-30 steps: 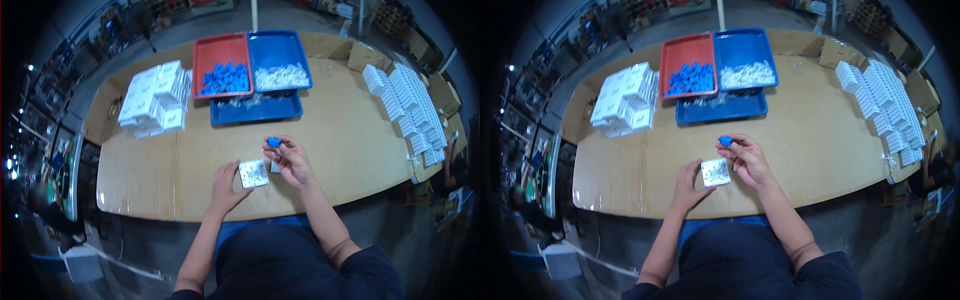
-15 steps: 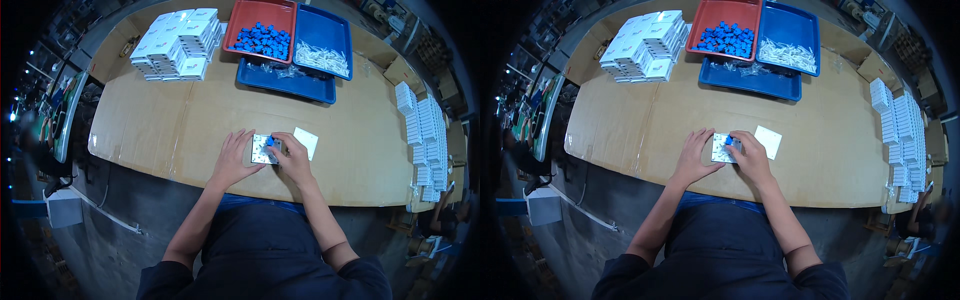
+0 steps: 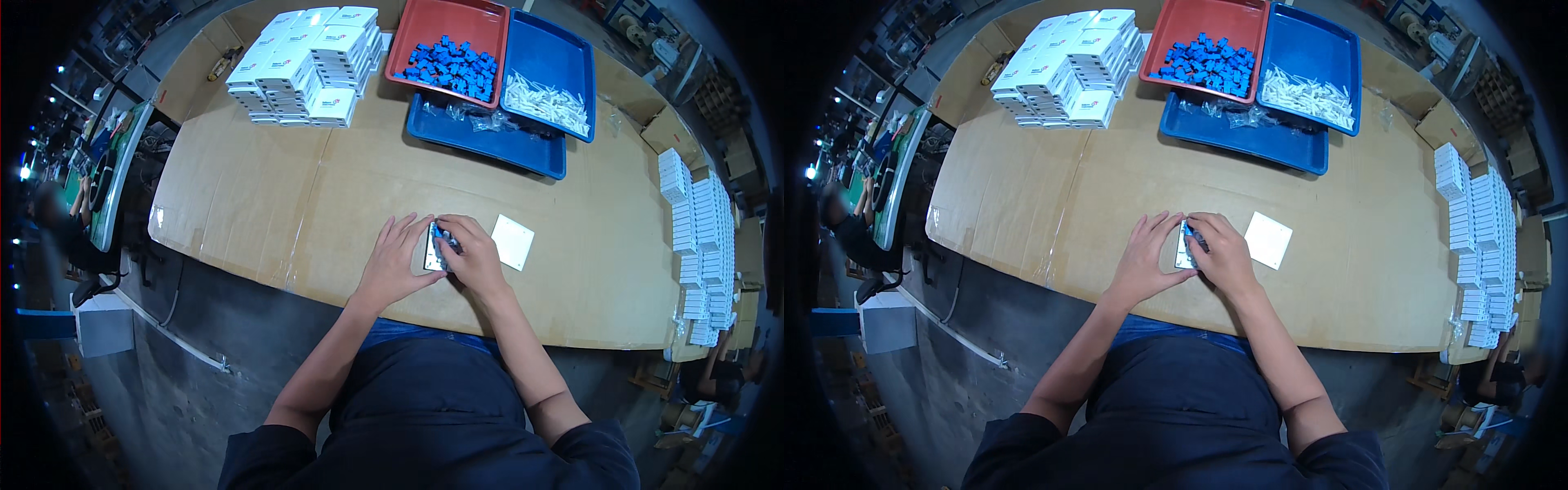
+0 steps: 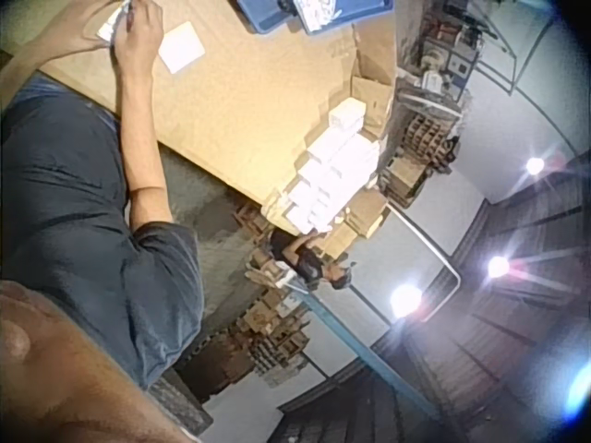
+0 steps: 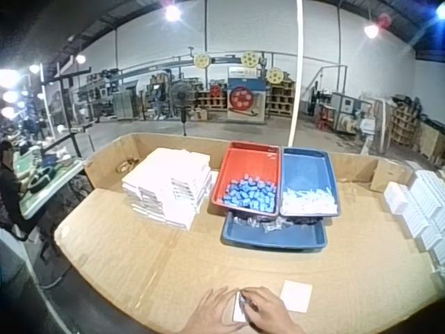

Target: Packing components, wires, and instruction cards into small boxes.

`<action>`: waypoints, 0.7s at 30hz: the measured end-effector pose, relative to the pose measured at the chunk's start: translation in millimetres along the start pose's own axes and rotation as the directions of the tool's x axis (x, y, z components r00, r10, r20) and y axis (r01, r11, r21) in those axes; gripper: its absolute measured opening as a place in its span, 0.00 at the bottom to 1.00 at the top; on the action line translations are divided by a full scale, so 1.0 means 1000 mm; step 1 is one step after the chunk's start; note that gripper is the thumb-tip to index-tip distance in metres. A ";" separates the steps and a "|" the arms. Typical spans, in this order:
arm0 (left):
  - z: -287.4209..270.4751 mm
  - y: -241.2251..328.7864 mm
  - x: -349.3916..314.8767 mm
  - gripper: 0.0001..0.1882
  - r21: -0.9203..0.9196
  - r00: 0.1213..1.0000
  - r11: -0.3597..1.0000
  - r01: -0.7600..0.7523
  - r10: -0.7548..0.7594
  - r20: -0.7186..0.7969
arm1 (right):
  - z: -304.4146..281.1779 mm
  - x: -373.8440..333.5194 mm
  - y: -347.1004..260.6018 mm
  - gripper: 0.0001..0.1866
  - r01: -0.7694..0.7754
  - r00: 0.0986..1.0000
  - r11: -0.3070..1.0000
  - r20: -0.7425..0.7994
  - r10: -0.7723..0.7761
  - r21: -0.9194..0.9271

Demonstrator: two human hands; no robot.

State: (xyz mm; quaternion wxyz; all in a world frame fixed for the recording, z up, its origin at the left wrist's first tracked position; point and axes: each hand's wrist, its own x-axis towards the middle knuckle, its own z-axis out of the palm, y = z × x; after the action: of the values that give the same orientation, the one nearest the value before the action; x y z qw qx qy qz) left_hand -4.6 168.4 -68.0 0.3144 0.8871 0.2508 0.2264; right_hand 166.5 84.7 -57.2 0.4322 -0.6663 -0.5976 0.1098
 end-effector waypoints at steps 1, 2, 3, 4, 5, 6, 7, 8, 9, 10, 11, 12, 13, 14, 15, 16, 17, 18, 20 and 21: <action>0.000 0.000 0.000 0.50 -0.003 1.000 1.000 0.006 -0.006 0.003 | 0.000 0.000 -0.001 0.13 -0.014 1.000 1.000 0.004 0.014 0.005; 0.000 0.000 0.000 0.50 -0.003 1.000 1.000 0.006 -0.006 0.003 | 0.000 0.000 -0.002 0.12 -0.027 1.000 1.000 0.008 0.026 0.011; -0.001 0.000 0.000 0.50 -0.002 1.000 1.000 0.007 -0.007 0.006 | 0.001 0.000 -0.002 0.12 -0.027 1.000 1.000 0.009 0.026 0.011; -0.001 0.000 0.000 0.50 0.000 1.000 1.000 0.007 -0.007 0.009 | 0.001 0.000 -0.002 0.12 -0.042 0.999 0.999 0.021 0.042 0.019; -0.001 -0.001 0.000 0.50 -0.001 1.000 1.000 0.008 -0.008 0.008 | 0.001 0.000 -0.002 0.12 -0.058 0.998 0.998 0.033 0.057 0.025; -0.001 -0.001 0.000 0.50 -0.001 1.000 1.000 0.006 -0.006 0.009 | 0.001 0.000 -0.001 0.12 -0.057 0.998 0.998 0.035 0.056 0.024; -0.001 -0.001 0.000 0.50 -0.002 1.000 1.000 0.004 -0.004 0.010 | 0.002 -0.001 0.000 0.12 -0.047 0.998 0.999 0.038 0.046 0.024; -0.001 -0.001 0.000 0.50 -0.003 1.000 1.000 0.006 -0.006 0.009 | 0.003 -0.001 0.001 0.12 -0.038 0.999 0.999 0.041 0.037 0.024; -0.001 -0.001 0.000 0.50 -0.001 1.000 1.000 0.008 -0.008 0.012 | 0.004 -0.001 0.003 0.12 -0.037 0.998 0.999 0.042 0.036 0.024; -0.001 -0.001 0.000 0.50 0.000 1.000 1.000 0.011 -0.011 0.015 | 0.005 -0.001 0.004 0.12 -0.048 0.998 0.999 0.048 0.047 0.024; -0.001 -0.001 -0.001 0.50 0.000 1.000 1.000 0.013 -0.013 0.014 | 0.006 -0.001 0.005 0.12 -0.060 0.997 0.998 0.055 0.058 0.025; -0.001 -0.002 -0.001 0.50 -0.004 1.000 1.000 0.012 -0.012 0.012 | 0.006 -0.001 0.005 0.12 -0.060 0.997 0.998 0.057 0.058 0.025; -0.001 -0.002 -0.001 0.50 -0.008 1.000 1.000 0.012 -0.012 0.011 | 0.007 -0.002 0.006 0.12 -0.029 0.998 1.000 0.052 0.030 -0.006; -0.001 -0.002 -0.001 0.50 -0.008 1.000 1.000 0.015 -0.015 0.011 | 0.007 -0.002 0.006 0.13 0.001 0.999 0.999 0.050 0.001 -0.036; -0.001 -0.002 -0.001 0.49 -0.008 1.000 1.000 0.016 -0.016 0.007 | 0.007 -0.003 0.007 0.13 -0.001 0.999 0.999 0.052 0.002 -0.034; -0.001 -0.002 0.000 0.49 -0.008 1.000 1.000 0.016 -0.016 0.003 | 0.007 -0.003 0.008 0.14 0.011 0.997 0.998 0.072 -0.007 -0.063; -0.001 -0.002 0.000 0.49 -0.009 1.000 1.000 0.018 -0.018 0.007 | 0.007 -0.003 0.009 0.15 0.021 0.996 0.996 0.090 -0.013 -0.091; -0.001 -0.002 0.001 0.49 -0.014 1.000 1.000 0.013 -0.013 0.008 | 0.006 -0.004 0.007 0.15 0.017 0.996 0.996 0.090 -0.009 -0.090; -0.001 -0.002 0.002 0.48 -0.021 1.000 1.000 0.007 -0.007 0.013 | 0.003 -0.007 0.001 0.17 0.052 0.991 0.966 0.130 -0.020 -0.253; -0.002 -0.002 0.002 0.49 -0.002 1.000 1.000 0.007 -0.007 0.027 | 0.001 -0.008 -0.002 0.17 0.048 0.992 0.966 0.128 -0.016 -0.255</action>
State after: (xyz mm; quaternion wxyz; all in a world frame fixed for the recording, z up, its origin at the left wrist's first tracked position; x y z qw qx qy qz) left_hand -4.7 172.0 -67.8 0.3193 0.8890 0.2495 0.2135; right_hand 162.6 77.9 -58.8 0.3054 -0.6989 -0.6434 0.0657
